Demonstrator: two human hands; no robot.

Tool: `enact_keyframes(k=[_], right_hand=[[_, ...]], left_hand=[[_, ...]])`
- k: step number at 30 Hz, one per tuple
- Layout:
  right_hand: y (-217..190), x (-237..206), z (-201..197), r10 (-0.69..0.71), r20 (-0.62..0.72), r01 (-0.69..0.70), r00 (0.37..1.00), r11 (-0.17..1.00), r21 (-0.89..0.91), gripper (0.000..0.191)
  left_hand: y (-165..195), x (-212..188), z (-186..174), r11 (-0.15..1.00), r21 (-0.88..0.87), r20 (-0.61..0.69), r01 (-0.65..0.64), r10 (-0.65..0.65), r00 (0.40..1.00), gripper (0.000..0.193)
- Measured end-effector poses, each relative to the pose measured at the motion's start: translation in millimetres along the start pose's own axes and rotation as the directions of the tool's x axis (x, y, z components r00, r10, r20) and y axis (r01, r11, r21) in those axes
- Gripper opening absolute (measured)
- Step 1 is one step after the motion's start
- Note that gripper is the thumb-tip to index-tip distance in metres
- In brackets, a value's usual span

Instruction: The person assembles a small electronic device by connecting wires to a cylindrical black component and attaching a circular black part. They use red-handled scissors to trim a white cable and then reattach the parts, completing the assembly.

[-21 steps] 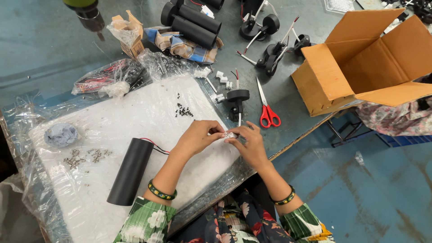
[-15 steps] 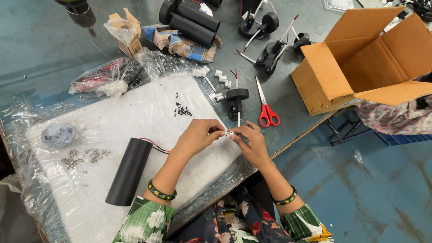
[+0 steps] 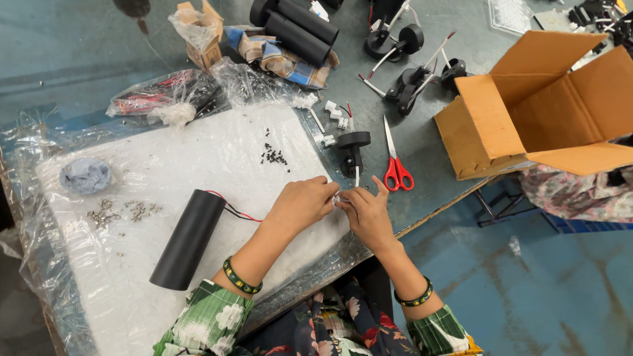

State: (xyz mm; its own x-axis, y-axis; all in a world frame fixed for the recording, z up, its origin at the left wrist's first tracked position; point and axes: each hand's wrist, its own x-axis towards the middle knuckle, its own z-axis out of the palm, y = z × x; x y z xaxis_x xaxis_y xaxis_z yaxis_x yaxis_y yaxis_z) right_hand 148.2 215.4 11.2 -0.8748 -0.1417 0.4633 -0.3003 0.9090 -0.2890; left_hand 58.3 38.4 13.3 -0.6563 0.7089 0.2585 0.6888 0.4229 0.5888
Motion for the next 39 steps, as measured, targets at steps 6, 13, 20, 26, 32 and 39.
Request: enact_keyframes(k=[6,13,20,26,32,39], right_hand=[[3.4,-11.6,1.1,-0.066,-0.01,0.065,0.998,0.996,-0.068,0.014],[9.2,8.7,18.6,-0.091,-0.01,0.09,0.996,0.993,-0.079,0.013],[11.1,5.7,12.2,-0.05,0.051,0.051,0.997,0.999,-0.01,0.013],[19.3,-9.8,-10.9,0.069,0.107,-0.087,0.992,0.98,0.176,0.025],[24.5,-23.6,-37.0,0.184,-0.257,-0.148,0.949,0.977,0.153,0.016],[67.6,-75.0,-116.5,0.085,0.456,-0.435,0.886,0.494,0.753,0.035]], left_hand=[[5.6,-3.2,17.4,0.991,0.125,0.018,-0.051,0.049,0.999,0.02],[-19.5,8.7,22.8,0.989,0.138,-0.023,-0.052,0.055,0.998,0.014],[-16.7,5.1,10.7,0.999,0.03,0.05,0.035,-0.036,0.998,0.014],[-12.0,2.1,-3.2,0.949,-0.185,0.191,0.257,-0.221,0.956,0.023],[16.4,1.8,-74.4,0.881,-0.463,-0.074,0.096,-0.146,0.987,0.023],[39.8,-54.9,-137.5,0.888,-0.46,-0.338,-0.018,-0.156,0.928,0.018]])
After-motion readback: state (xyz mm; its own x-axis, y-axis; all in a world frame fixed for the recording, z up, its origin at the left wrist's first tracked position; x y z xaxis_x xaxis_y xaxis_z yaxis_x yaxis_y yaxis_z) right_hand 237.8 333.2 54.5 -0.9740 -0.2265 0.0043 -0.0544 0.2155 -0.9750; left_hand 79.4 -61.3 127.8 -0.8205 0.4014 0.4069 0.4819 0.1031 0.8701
